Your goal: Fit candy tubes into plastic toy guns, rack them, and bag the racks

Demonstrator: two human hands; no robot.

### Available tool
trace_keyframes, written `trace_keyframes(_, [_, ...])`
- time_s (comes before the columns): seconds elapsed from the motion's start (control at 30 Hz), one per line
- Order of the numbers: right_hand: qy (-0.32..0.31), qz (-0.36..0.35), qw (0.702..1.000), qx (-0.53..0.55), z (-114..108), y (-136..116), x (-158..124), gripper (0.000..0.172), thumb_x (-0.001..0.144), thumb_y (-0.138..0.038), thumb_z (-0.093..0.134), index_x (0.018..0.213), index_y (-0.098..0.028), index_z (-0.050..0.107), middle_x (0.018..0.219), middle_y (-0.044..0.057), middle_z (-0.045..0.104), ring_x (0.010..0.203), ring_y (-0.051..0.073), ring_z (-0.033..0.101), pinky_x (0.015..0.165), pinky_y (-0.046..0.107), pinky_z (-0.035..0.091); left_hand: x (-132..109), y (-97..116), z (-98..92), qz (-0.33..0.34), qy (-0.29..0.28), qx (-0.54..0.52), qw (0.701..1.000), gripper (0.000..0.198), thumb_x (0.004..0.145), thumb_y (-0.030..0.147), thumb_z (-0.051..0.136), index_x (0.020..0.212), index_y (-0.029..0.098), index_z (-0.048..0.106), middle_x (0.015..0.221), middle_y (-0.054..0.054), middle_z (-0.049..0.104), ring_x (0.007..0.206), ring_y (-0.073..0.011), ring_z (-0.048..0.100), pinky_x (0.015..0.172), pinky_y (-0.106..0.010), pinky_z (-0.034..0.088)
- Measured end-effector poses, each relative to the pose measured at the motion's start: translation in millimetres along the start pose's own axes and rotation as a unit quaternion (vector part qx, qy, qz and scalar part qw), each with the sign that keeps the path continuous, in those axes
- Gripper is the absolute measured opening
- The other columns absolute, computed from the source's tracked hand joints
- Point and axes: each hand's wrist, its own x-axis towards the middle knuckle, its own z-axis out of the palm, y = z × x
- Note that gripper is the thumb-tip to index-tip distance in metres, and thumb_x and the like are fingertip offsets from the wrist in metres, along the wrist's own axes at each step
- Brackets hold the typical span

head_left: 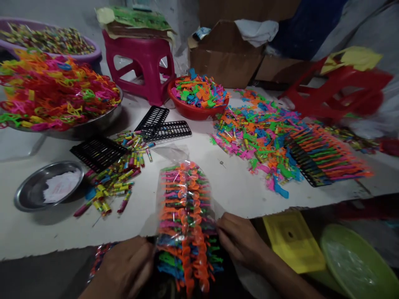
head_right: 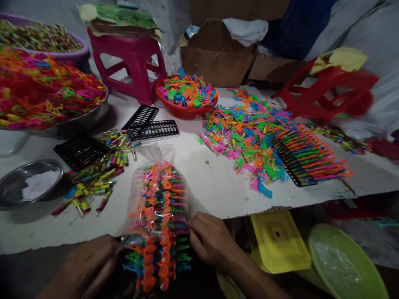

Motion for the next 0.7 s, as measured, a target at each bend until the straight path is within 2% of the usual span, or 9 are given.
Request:
trace_keyframes(0.07, [0.040,0.003,0.999,-0.021,-2.0,1.3,7.8,0.014,0.084,-0.017,0.041,0.076,-0.017,0.053,0.062,0.001,0.051,0.057,0.012,0.046,0.051,0.023,0.036,8.5,-1.0,0.3,-0.027,0.009,0.017,0.999,0.018,0.084,0.014,0.038,0.068,0.019,0.045,0.054,0.003,0.046,0.046,-0.0101,0.045,0.046,-0.023,0.032])
trace_keyframes(0.13, [0.084,-0.006,0.996,-0.037,-2.9,1.9,14.4,0.009,0.083,-0.019,0.046,0.087,-0.016,0.054,0.064,0.002,0.053,0.059,0.012,0.048,0.053,0.023,0.038,15.1,-2.7,1.4,-0.048,0.033,0.043,0.997,0.016,0.084,0.016,0.041,0.068,0.019,0.045,0.054,0.003,0.046,0.046,-0.0104,0.045,0.047,-0.023,0.032])
trace_keyframes(0.23, [0.110,-0.030,0.992,-0.062,-2.6,1.1,20.4,0.016,0.082,-0.019,0.049,0.098,-0.017,0.052,0.067,0.002,0.055,0.060,0.013,0.049,0.054,0.023,0.039,20.6,-3.7,2.1,-0.066,0.082,0.078,0.991,0.009,0.083,0.022,0.046,0.077,0.018,0.049,0.059,0.002,0.049,0.050,-0.0110,0.048,0.050,-0.023,0.033])
trace_keyframes(0.3, [0.099,-0.047,0.992,-0.058,-2.6,-0.5,21.1,0.012,0.084,-0.016,0.046,0.093,-0.018,0.053,0.067,0.002,0.056,0.059,0.012,0.049,0.055,0.024,0.040,22.2,-1.9,1.4,-0.051,0.091,0.075,0.992,0.005,0.083,0.020,0.046,0.082,0.017,0.050,0.060,0.002,0.049,0.051,-0.0106,0.047,0.050,-0.023,0.032])
trace_keyframes(0.43, [0.072,-0.070,0.995,0.002,-3.9,-1.9,14.7,0.013,0.081,-0.011,0.043,0.088,-0.018,0.052,0.068,0.003,0.056,0.061,0.013,0.050,0.055,0.025,0.040,22.0,3.3,-0.7,0.019,0.066,0.032,0.997,0.009,0.082,0.010,0.044,0.081,0.017,0.050,0.056,0.002,0.048,0.048,-0.0104,0.043,0.048,-0.024,0.030])
trace_keyframes(0.53, [0.078,-0.033,0.996,0.025,-2.2,3.6,8.3,0.017,0.079,-0.010,0.041,0.091,-0.018,0.052,0.069,0.003,0.055,0.061,0.013,0.049,0.055,0.025,0.040,17.6,0.5,0.0,0.075,0.044,0.010,0.996,0.013,0.083,0.009,0.040,0.084,0.017,0.051,0.057,0.000,0.052,0.050,-0.0108,0.046,0.048,-0.023,0.033])
trace_keyframes(0.6, [0.071,0.018,0.997,0.032,2.3,10.2,6.1,0.019,0.078,-0.012,0.041,0.094,-0.018,0.052,0.072,0.004,0.055,0.062,0.013,0.050,0.056,0.024,0.042,12.2,-6.1,2.9,0.059,0.048,0.009,0.997,0.012,0.083,0.011,0.041,0.087,0.017,0.051,0.058,0.000,0.054,0.049,-0.0106,0.048,0.048,-0.023,0.035])
trace_keyframes(0.7, [0.036,0.058,0.996,0.056,13.0,19.6,8.0,0.030,0.076,-0.016,0.046,0.106,-0.019,0.049,0.083,0.005,0.057,0.065,0.013,0.053,0.057,0.024,0.044,3.2,-18.7,11.8,-0.012,0.066,0.012,0.998,0.005,0.082,0.017,0.046,0.085,0.018,0.049,0.060,0.001,0.055,0.049,-0.0100,0.051,0.048,-0.021,0.039])
